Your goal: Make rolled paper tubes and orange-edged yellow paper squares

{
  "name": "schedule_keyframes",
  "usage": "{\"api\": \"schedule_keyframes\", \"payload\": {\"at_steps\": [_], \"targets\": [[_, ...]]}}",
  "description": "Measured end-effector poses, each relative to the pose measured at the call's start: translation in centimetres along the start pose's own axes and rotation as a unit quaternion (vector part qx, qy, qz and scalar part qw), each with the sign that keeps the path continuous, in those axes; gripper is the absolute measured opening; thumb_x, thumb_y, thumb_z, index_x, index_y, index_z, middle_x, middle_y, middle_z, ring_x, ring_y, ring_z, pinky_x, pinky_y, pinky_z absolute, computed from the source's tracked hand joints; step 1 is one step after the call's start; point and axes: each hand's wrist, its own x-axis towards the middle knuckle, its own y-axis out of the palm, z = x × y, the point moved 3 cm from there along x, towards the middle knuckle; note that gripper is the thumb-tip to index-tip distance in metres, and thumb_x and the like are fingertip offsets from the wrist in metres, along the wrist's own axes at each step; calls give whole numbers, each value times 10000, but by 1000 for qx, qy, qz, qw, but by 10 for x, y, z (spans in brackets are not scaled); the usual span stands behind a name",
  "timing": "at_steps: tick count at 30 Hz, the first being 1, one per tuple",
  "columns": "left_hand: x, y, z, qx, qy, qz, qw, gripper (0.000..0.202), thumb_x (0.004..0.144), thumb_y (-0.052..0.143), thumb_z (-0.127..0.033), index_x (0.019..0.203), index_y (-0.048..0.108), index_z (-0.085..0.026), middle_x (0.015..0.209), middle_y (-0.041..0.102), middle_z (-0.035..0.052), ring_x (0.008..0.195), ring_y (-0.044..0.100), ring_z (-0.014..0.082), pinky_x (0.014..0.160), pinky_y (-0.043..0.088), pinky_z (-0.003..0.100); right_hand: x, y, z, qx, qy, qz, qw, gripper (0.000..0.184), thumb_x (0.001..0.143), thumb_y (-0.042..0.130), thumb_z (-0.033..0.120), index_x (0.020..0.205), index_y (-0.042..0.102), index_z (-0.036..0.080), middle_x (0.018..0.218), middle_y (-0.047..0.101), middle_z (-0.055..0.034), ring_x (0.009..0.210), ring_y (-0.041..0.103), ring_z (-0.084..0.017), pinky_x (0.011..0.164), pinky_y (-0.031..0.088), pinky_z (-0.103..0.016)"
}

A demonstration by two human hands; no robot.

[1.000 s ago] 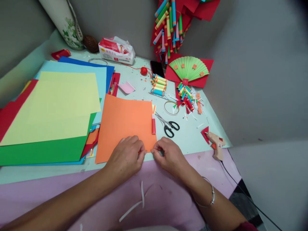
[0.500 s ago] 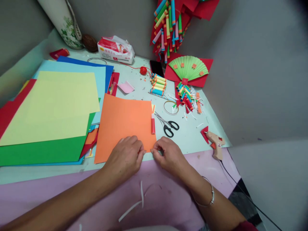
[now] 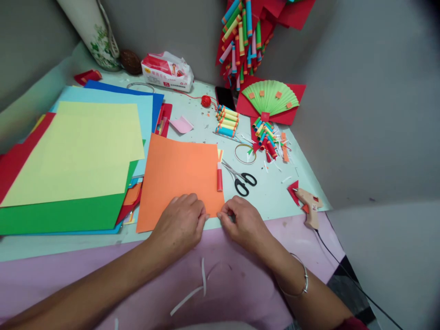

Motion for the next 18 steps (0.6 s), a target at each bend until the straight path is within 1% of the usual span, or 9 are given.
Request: {"api": "schedule_keyframes", "payload": {"at_steps": [5,14,18], "targets": [[0,1,1,10,-1,3,1000,191,924,489,-228,783,608,-181,825,614,69,792,575,244,755,407,392,1,0,0,-6,10,10,1000,128,867,602,194,745,561,193,751,557,-20,731,507,-179,666,375,-304],[-1,-2,0,22,-14,6,1000,212,931,501,-257,756,594,-182,811,612,66,773,570,241,749,403,386,1,0,0,-12,25,8,1000,143,851,617,182,727,548,196,742,554,-15,725,512,-173,658,364,-293],[0,-5,2,18,-37,14,999,244,932,529,-303,724,585,-188,794,608,57,761,565,236,732,396,376,1,0,-1,-17,27,10,999,140,861,614,202,735,553,194,743,555,-11,724,510,-169,658,360,-287]]}}
